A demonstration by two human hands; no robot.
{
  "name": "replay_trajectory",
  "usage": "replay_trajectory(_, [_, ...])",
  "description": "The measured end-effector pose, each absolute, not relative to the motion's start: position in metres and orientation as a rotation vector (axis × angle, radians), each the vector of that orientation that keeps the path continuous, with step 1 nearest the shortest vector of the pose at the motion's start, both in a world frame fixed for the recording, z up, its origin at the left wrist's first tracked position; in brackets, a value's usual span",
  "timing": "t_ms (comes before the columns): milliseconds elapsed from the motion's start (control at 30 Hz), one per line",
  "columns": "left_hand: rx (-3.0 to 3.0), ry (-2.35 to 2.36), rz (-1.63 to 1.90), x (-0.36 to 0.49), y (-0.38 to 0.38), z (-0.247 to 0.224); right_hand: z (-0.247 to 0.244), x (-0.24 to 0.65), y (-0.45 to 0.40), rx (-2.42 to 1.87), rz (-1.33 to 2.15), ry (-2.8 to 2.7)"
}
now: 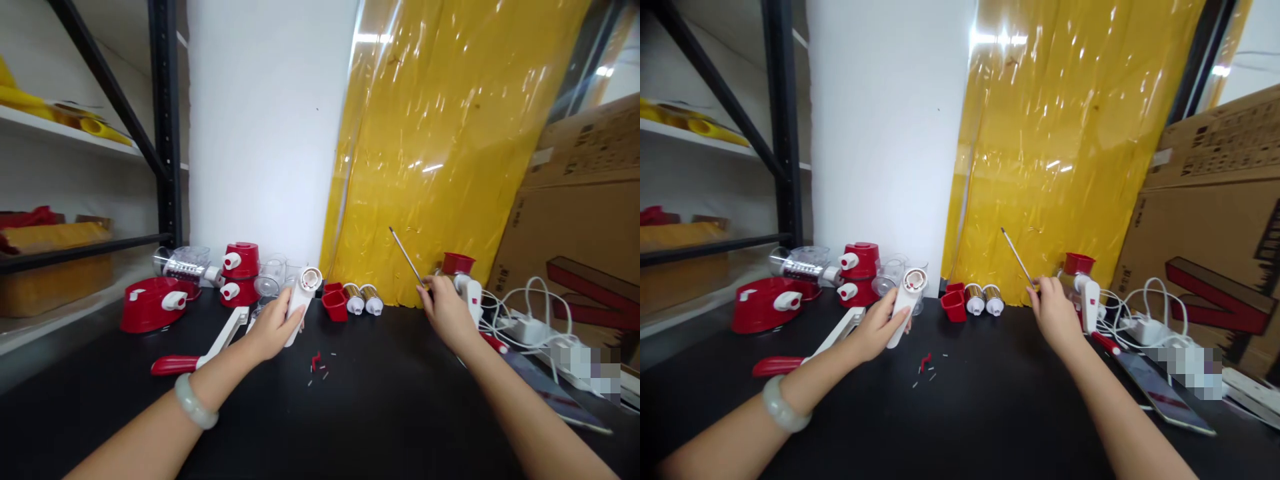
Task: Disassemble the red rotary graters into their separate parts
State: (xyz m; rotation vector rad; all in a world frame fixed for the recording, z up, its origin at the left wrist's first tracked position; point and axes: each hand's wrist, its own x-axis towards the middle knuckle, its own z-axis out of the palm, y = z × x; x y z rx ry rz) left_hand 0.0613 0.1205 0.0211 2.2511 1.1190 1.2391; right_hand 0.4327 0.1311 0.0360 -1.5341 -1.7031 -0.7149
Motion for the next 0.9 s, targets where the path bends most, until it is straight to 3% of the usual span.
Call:
replay_trajectory(233, [2.209,1.238,1.229,0.061,0.125,0.014,-0.011,0.399,0.145,-0.987,-0.316,-1.959])
replay_trajectory(567, [2.166,1.409,1.184,0.067,0.13,0.014,-0.021,0.399,0.134,-1.34,-0.07,-2.077])
replay_trajectory(767, [2.223,1.581,1.174,0.064,0.134,0.014,-0.022,0.401,0.138,-1.279,0.699,-1.788])
replay_trajectory(900, [2.228,1.675,1.113,0.066,0.131,0.016,-0.015,0.401,0.135,-1.257,0.898,-1.736])
